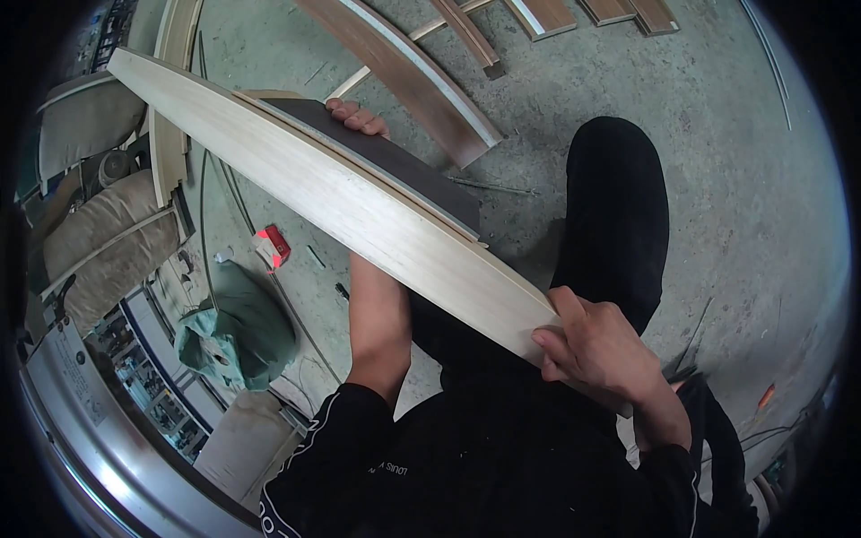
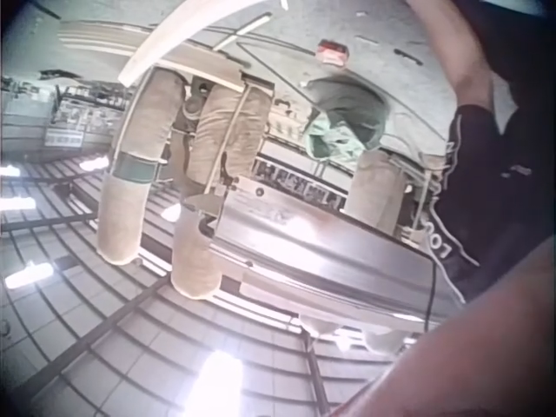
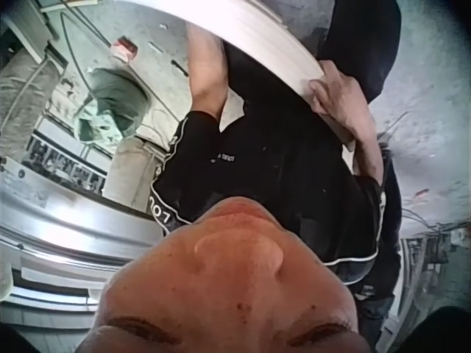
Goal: Assembling, positioning, and marking components of a large aluminum frame structure using wooden blocks and a marker.
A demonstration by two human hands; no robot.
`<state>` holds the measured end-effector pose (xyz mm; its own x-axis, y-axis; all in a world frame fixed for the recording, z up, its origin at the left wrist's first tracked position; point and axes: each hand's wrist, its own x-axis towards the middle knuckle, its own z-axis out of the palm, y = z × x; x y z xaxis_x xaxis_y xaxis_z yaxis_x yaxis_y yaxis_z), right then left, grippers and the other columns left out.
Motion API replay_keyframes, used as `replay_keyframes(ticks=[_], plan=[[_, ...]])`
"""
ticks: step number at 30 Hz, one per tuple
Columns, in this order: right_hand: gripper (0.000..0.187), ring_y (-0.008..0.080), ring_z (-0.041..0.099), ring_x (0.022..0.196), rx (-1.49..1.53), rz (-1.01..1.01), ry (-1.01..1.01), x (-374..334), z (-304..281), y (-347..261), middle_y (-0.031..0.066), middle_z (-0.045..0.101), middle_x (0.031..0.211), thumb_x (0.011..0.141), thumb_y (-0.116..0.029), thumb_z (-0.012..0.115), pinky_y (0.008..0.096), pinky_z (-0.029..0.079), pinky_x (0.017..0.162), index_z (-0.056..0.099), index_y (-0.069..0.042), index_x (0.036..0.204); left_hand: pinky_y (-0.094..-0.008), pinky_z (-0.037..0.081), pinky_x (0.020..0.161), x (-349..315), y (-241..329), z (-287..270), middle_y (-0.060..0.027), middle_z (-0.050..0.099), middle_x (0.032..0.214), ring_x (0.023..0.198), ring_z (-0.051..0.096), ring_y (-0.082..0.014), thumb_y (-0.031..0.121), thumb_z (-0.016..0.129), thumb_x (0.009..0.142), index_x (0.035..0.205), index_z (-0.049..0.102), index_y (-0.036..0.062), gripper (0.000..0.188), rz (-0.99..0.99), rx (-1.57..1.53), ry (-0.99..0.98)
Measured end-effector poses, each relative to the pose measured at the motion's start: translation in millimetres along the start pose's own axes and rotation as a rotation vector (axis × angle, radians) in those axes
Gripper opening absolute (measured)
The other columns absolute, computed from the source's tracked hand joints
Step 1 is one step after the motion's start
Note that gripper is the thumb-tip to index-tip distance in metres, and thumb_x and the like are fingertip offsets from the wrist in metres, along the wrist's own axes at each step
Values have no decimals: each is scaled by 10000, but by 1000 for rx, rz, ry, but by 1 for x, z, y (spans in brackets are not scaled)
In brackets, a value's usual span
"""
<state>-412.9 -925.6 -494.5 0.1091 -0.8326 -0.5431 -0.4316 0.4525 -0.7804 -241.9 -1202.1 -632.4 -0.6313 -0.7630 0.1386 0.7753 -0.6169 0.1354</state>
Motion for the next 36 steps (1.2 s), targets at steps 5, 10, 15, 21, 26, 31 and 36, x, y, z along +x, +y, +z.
replay_keyframes(ticks=[5, 10, 15, 21, 26, 31, 36], plan=[[319, 375, 566, 606, 23, 55, -51, 1, -1, -1, 186, 543, 672, 743, -179, 579, 390, 458, 548, 468, 5, 979, -318, 449, 714, 0, -4, 4, -87, 595, 903, 789, 578, -215, 285, 442, 913, 1010, 519, 61, 256, 31, 3, 86], [291, 369, 566, 600, 40, 32, -6, 3, 3, -3, 197, 526, 642, 764, -179, 542, 380, 456, 557, 470, 23, 960, -324, 470, 658, 4, -5, 0, -87, 592, 872, 752, 583, -212, 287, 456, 907, 997, 530, 58, 256, 44, 25, 67], [234, 306, 535, 519, 107, -30, 76, 5, 0, 4, 174, 471, 577, 788, -187, 513, 345, 437, 524, 489, 31, 870, -325, 471, 632, 9, -11, -12, -87, 591, 851, 733, 585, -222, 296, 467, 901, 998, 529, 61, 261, 45, 26, 14], [169, 264, 511, 448, 167, -68, 97, 11, 1, 12, 136, 472, 536, 767, -146, 564, 311, 434, 482, 497, 9, 778, -341, 485, 654, 11, -10, -19, -95, 595, 859, 734, 586, -230, 294, 472, 897, 1012, 525, 60, 266, 48, 74, -38], [249, 117, 490, 447, 425, 71, 131, 14, -5, 5, 65, 477, 512, 791, -114, 530, 242, 386, 465, 446, 15, 988, -320, 445, 651, 4, -15, -13, -52, 572, 816, 735, 581, -180, 275, 491, 891, 978, 523, 76, 219, 20, 200, 91], [510, 99, 553, 575, 382, 20, 30, 17, -16, 29, 46, 566, 673, 829, -117, 424, 203, 415, 534, 321, 35, 1305, -365, 513, 762, -3, -19, -29, -102, 598, 999, 876, 606, -233, 353, 405, 923, 1173, 483, 53, 398, 67, 430, 558], [519, 113, 542, 742, 346, -381, 162, 31, -11, 71, 115, 507, 1222, 829, -32, 369, 195, 415, 681, 302, 47, 1338, -368, 493, 815, 15, -22, 25, -122, 567, 1090, 943, 583, -234, 455, 385, 913, 1216, 446, 35, 521, 74, 394, 488]])
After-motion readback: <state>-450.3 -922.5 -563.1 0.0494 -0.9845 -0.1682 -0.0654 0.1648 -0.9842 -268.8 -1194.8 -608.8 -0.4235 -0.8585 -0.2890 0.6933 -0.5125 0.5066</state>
